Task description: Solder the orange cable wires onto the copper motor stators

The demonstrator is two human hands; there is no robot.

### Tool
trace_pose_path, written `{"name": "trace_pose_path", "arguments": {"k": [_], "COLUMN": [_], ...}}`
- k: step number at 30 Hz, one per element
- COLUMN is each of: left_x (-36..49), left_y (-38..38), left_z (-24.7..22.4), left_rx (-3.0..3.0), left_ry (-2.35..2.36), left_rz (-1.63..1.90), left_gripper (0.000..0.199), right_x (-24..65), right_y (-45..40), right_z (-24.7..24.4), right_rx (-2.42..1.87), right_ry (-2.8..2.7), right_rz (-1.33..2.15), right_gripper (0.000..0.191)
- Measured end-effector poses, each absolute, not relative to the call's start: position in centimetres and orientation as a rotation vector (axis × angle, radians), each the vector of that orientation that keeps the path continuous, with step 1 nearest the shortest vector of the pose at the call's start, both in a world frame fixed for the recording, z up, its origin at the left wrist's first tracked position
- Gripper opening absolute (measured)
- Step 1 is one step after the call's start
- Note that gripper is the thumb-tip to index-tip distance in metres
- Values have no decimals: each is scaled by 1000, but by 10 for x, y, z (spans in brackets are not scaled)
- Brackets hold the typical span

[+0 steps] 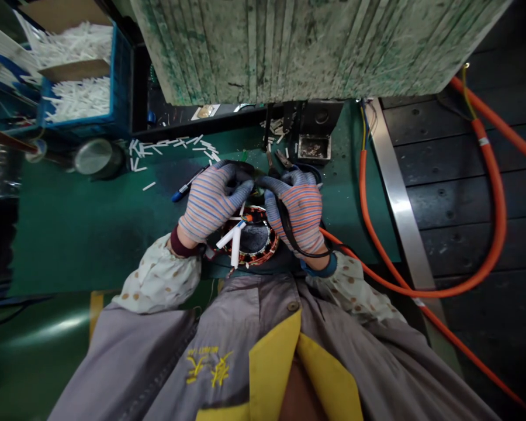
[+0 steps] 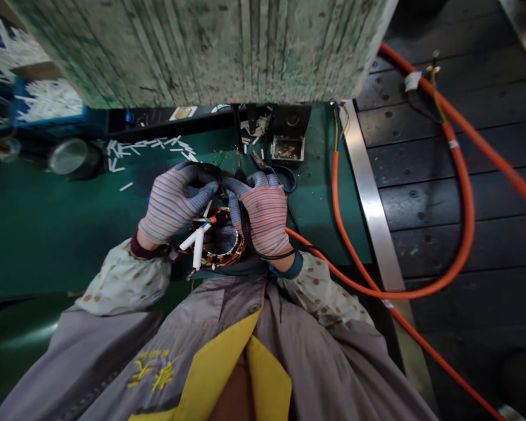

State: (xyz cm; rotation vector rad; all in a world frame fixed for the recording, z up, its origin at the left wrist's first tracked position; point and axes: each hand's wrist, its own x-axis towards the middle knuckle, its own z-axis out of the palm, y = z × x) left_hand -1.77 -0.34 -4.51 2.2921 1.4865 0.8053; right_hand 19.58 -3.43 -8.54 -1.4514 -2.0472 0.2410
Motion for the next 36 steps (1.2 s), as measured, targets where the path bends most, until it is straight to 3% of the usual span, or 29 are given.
{"name": "trace_pose_path", "arguments": {"k": [18,26,36], "left_x": [-16,-23,-22], "left_y": [3,5,6], "left_z": [-42,-43,-38], "left_rx": [2256,2255,2298], "left_ry": [1492,1419,1454], "left_rz": [731,711,630], "left_gripper": [17,19,18], "right_x": [193,218,220], "right_y": [-41,-68,-72], "right_z": [-96,-107,-109], "right_rx": [-1384,-913,-1010], "right_ry": [-1955,-1784,-1850], "right_rz": [62,63,53], "right_gripper": [39,38,38]}}
